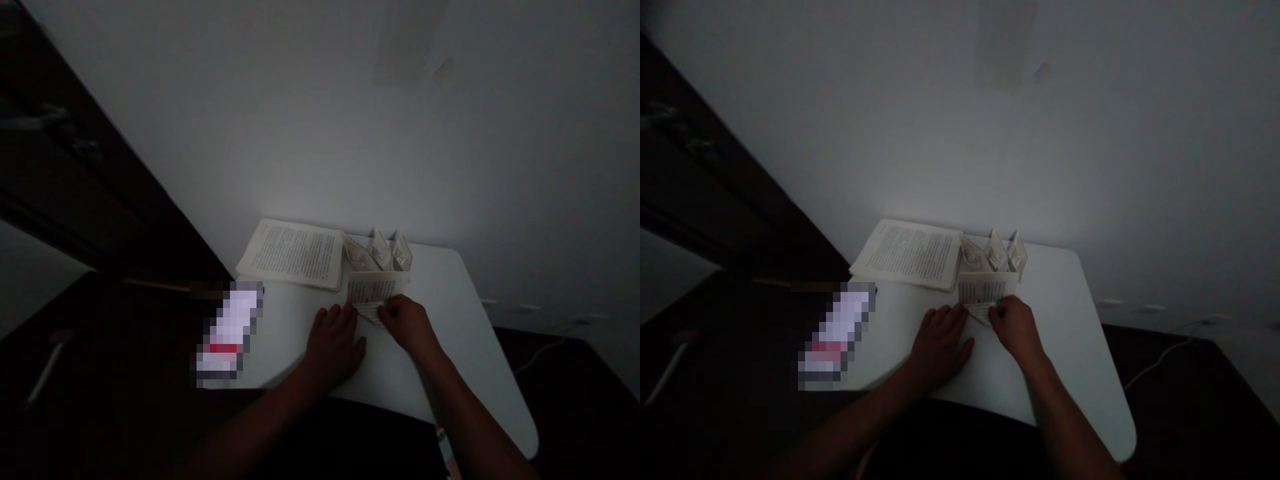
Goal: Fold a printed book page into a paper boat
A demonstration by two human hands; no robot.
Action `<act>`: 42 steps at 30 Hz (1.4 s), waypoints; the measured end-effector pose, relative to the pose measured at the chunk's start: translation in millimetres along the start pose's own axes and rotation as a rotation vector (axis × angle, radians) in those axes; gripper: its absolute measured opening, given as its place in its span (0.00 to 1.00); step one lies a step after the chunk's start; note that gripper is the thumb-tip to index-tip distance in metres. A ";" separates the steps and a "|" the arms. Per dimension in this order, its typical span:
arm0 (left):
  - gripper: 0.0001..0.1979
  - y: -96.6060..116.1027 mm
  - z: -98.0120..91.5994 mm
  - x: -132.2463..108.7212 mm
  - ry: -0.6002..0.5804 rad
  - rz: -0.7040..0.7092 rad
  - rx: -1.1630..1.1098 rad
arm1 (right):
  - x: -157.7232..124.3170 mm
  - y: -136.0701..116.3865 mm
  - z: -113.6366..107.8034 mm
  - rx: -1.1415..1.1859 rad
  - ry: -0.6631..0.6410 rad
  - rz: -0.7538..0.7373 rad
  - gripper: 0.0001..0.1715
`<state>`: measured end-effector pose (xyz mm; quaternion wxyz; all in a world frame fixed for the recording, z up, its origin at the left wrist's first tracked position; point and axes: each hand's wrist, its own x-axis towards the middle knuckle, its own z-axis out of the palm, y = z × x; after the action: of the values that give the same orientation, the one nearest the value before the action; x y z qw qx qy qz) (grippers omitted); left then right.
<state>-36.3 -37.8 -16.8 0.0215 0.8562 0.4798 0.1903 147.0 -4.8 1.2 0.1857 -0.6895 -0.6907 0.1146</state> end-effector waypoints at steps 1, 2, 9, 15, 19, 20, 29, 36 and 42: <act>0.24 0.1 -0.4 0.0 -0.002 -0.002 -0.004 | -0.1 -0.6 -0.5 0.004 0.001 -0.001 0.14; 0.24 0.2 -1.0 0.1 -0.003 -0.005 -0.008 | -0.3 -1.3 -1.0 0.002 0.001 0.000 0.14; 0.25 -0.3 -3.4 1.3 -0.006 -0.008 -0.023 | 0.0 -0.6 -1.5 0.003 -0.006 0.010 0.15; 0.22 -1.0 -4.5 0.8 -0.018 -0.001 -0.013 | 1.6 2.9 -0.1 0.004 -0.031 -0.022 0.15; 0.21 0.0 -7.4 1.0 -0.008 0.001 -0.012 | 1.7 1.3 -0.9 -0.005 -0.034 -0.006 0.14; 0.21 0.2 -8.0 1.1 -0.005 0.002 -0.012 | 1.7 0.8 -1.1 -0.004 -0.034 -0.004 0.14; 0.22 -2.8 -7.1 1.2 -0.040 -0.008 -0.047 | 3.3 0.9 -1.7 0.000 -0.068 0.022 0.14; 0.27 -0.7 -10.0 5.1 -0.065 -0.041 -0.054 | 2.8 0.7 -1.9 0.002 -0.069 0.037 0.14; 0.24 -0.7 -13.4 5.5 -0.066 -0.012 -0.053 | 3.7 -0.2 -2.7 -0.006 -0.089 0.045 0.13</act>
<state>-39.0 -34.8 -2.9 0.0614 0.8582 0.4789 0.1743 148.0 -1.4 4.0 0.1503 -0.6997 -0.6827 0.1472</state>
